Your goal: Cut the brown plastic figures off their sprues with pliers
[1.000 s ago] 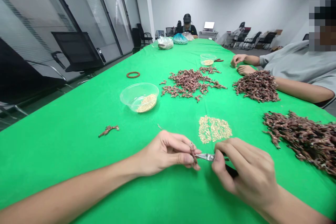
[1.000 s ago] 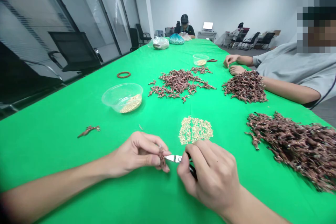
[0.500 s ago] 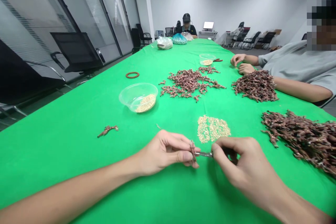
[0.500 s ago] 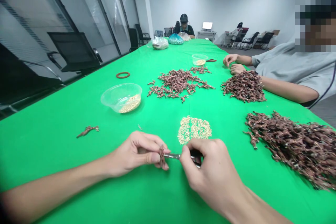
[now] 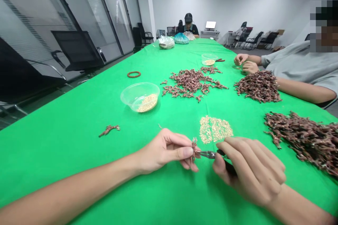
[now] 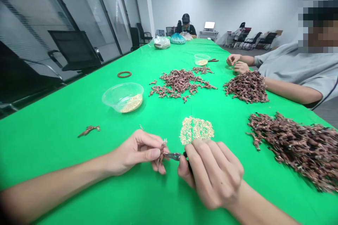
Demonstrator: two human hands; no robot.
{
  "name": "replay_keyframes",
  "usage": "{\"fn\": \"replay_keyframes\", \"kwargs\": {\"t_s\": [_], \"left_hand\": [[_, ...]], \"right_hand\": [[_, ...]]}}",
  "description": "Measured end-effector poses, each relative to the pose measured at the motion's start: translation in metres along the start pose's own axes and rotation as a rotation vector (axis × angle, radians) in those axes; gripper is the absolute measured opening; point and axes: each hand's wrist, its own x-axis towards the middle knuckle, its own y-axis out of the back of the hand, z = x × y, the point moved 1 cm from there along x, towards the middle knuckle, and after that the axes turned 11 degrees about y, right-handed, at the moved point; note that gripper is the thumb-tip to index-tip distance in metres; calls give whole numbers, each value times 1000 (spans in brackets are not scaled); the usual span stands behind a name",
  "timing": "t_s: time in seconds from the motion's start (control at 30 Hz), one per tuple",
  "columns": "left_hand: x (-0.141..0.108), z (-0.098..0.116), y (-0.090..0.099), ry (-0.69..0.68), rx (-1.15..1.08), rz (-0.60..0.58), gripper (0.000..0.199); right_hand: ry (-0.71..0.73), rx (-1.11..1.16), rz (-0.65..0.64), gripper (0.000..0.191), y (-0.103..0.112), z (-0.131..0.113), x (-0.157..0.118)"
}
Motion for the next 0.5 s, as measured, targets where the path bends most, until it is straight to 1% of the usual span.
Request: {"fn": "replay_keyframes", "kwargs": {"t_s": [0.2,0.27,0.4,0.5], "left_hand": [[0,0,-1,18,5,0,17],[0,1,-1,31,9,0,17],[0,2,-1,56,26,-4,19],[0,2,-1,64,39,-1,18]], "right_hand": [[54,-54,3,13,1,1,1],[76,-65,0,15,2,2,2],[143,-65,-50,22,5,2,2],[158,-84,-43,24,6,2,1]]}}
